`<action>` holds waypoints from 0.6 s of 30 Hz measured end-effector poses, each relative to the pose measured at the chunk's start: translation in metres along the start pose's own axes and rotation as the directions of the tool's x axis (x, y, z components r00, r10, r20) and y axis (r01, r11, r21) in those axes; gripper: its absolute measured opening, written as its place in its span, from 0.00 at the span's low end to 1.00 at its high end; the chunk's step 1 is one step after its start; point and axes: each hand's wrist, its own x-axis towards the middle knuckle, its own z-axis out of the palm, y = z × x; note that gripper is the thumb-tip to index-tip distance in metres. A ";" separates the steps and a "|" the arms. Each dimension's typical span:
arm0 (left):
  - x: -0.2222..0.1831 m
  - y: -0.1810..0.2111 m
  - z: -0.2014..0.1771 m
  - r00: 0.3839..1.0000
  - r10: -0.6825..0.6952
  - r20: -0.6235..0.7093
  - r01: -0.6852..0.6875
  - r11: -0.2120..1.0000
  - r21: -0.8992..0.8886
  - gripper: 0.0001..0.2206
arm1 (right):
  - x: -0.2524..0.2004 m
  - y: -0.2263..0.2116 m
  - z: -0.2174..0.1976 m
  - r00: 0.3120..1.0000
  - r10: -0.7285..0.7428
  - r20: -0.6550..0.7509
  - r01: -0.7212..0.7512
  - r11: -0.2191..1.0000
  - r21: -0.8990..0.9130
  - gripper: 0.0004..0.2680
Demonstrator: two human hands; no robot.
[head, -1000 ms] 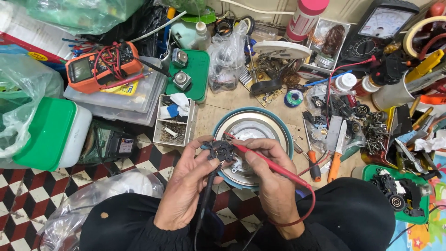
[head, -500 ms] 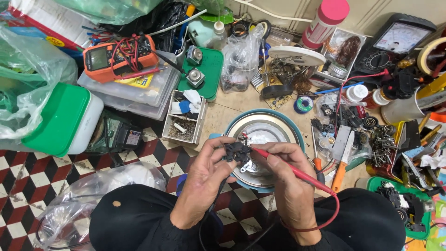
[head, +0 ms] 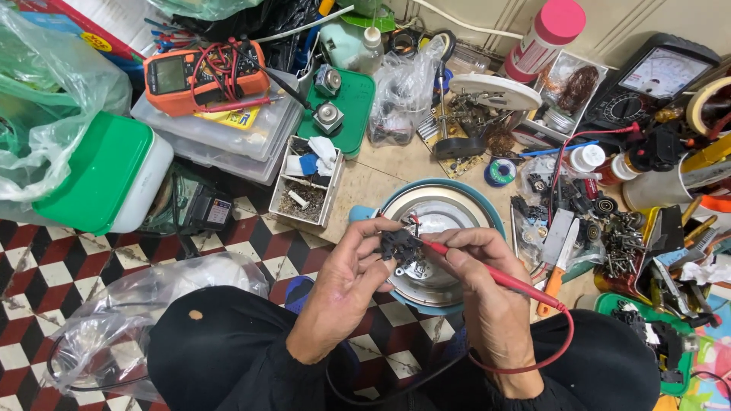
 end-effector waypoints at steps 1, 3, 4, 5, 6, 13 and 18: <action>0.000 0.000 0.000 1.000 0.001 -0.002 -0.001 1.000 -0.002 0.18 | 0.000 0.000 0.001 1.000 0.000 0.002 0.000 1.000 -0.002 0.04; -0.001 0.000 -0.001 1.000 0.016 0.005 -0.016 1.000 -0.022 0.17 | -0.001 0.000 0.003 1.000 -0.006 -0.001 0.006 1.000 0.030 0.04; -0.002 0.001 -0.001 1.000 0.017 0.003 -0.017 1.000 -0.024 0.17 | -0.001 0.000 0.003 1.000 -0.006 0.001 0.006 1.000 0.028 0.04; -0.003 0.002 -0.001 1.000 0.011 0.001 -0.011 1.000 -0.019 0.17 | -0.001 0.000 0.003 1.000 -0.005 -0.008 0.006 1.000 0.027 0.03; -0.003 0.002 0.000 1.000 0.004 -0.001 -0.004 1.000 -0.014 0.17 | -0.001 0.001 0.003 1.000 -0.005 -0.017 0.005 1.000 0.027 0.03; -0.001 -0.003 0.001 1.000 0.007 0.014 -0.007 1.000 -0.020 0.17 | 0.000 -0.002 0.003 1.000 0.010 -0.009 -0.010 1.000 -0.012 0.04; 0.000 -0.005 0.001 1.000 0.013 -0.008 -0.013 1.000 -0.013 0.17 | 0.000 -0.002 0.004 0.999 0.035 -0.038 -0.036 0.999 -0.028 0.03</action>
